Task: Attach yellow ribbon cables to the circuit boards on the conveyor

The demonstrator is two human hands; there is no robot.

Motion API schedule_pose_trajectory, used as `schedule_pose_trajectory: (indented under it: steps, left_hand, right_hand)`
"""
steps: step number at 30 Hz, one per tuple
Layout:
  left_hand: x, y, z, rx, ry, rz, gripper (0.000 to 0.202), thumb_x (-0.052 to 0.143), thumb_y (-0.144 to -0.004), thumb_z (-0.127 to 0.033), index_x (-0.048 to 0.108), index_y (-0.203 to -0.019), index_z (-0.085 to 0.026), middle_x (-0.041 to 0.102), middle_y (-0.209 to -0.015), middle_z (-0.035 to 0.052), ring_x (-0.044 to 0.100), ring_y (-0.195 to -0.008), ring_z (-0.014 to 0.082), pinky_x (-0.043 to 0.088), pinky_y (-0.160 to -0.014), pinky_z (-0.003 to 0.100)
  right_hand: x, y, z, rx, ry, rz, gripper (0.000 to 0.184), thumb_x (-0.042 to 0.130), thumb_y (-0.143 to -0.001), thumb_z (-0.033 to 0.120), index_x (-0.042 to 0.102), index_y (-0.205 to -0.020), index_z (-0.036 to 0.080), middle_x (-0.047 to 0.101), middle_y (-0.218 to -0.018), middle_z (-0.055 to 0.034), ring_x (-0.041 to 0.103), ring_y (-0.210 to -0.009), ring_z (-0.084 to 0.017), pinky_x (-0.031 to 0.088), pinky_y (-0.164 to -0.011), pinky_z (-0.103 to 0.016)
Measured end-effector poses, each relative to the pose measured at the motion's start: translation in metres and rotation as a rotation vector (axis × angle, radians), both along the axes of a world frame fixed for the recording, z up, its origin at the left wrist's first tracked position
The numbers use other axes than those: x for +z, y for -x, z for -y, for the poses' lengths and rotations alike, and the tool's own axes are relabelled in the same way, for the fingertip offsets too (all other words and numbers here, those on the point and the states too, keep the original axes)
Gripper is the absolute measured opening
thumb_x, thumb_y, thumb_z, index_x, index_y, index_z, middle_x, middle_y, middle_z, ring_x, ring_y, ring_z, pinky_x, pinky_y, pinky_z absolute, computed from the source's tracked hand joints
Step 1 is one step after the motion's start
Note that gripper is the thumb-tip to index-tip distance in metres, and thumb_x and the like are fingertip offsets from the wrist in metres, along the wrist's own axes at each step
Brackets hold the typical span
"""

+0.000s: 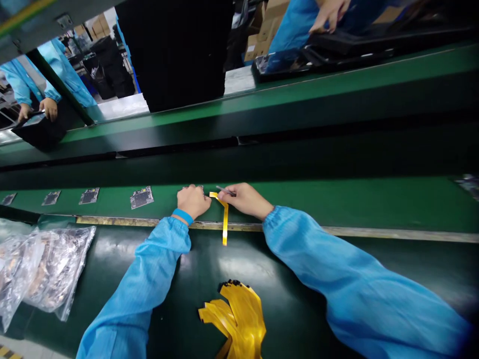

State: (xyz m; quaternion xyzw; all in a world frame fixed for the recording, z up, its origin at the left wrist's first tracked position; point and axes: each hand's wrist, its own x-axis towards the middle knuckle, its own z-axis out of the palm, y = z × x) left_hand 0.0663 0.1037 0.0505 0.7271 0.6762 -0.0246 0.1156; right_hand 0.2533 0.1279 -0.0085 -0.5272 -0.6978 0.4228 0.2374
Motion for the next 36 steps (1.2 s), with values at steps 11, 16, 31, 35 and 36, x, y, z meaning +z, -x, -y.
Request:
schedule_pose_trajectory:
  steps: [11, 16, 31, 35, 36]
  left_hand:
    - [-0.016, 0.033, 0.012, -0.202, -0.133, 0.233, 0.017, 0.059, -0.091, -0.011, 0.072, -0.084, -0.018, 0.069, -0.096, 0.0082, 0.065, -0.100, 0.0243, 0.054, -0.094, 0.036]
    - [-0.022, 0.035, 0.023, -0.292, -0.199, 0.244, 0.015, 0.058, -0.091, -0.011, 0.072, -0.089, -0.017, 0.066, -0.102, 0.0094, 0.060, -0.107, 0.0257, 0.054, -0.100, 0.039]
    - [-0.025, 0.022, 0.030, -0.380, -0.192, 0.195, 0.023, 0.060, -0.093, -0.016, 0.076, -0.109, -0.016, 0.065, -0.125, 0.0137, 0.059, -0.122, 0.0307, 0.053, -0.107, 0.046]
    - [-0.023, 0.015, 0.034, -0.395, -0.171, 0.134, 0.027, 0.060, -0.095, -0.019, 0.075, -0.117, -0.015, 0.063, -0.131, 0.0151, 0.058, -0.124, 0.0321, 0.052, -0.105, 0.046]
    - [-0.023, 0.013, 0.035, -0.397, -0.168, 0.118, 0.028, 0.059, -0.096, -0.021, 0.074, -0.118, -0.015, 0.063, -0.132, 0.0154, 0.058, -0.124, 0.0324, 0.052, -0.104, 0.047]
  right_hand:
    - [-0.005, 0.002, -0.006, -0.008, 0.023, 0.101, 0.039, 0.073, -0.083, 0.057, 0.079, -0.074, 0.019, 0.072, -0.069, -0.0033, 0.060, -0.068, -0.018, 0.041, -0.059, -0.028]
    - [-0.004, -0.003, -0.007, -0.033, 0.044, 0.151, 0.033, 0.076, -0.082, 0.052, 0.082, -0.077, 0.020, 0.075, -0.072, -0.0039, 0.063, -0.069, -0.019, 0.041, -0.058, -0.028]
    - [0.005, -0.017, -0.009, -0.011, 0.109, 0.196, 0.024, 0.073, -0.084, 0.040, 0.082, -0.074, 0.020, 0.068, -0.063, -0.0014, 0.058, -0.063, -0.017, 0.040, -0.059, -0.030]
    - [0.007, -0.022, -0.014, 0.026, 0.124, 0.147, 0.026, 0.075, -0.081, 0.043, 0.079, -0.069, 0.020, 0.064, -0.059, 0.0000, 0.054, -0.060, -0.016, 0.040, -0.059, -0.029]
    - [0.008, -0.022, -0.015, 0.030, 0.125, 0.141, 0.027, 0.076, -0.080, 0.043, 0.078, -0.068, 0.020, 0.063, -0.058, 0.0001, 0.053, -0.059, -0.015, 0.039, -0.058, -0.029]
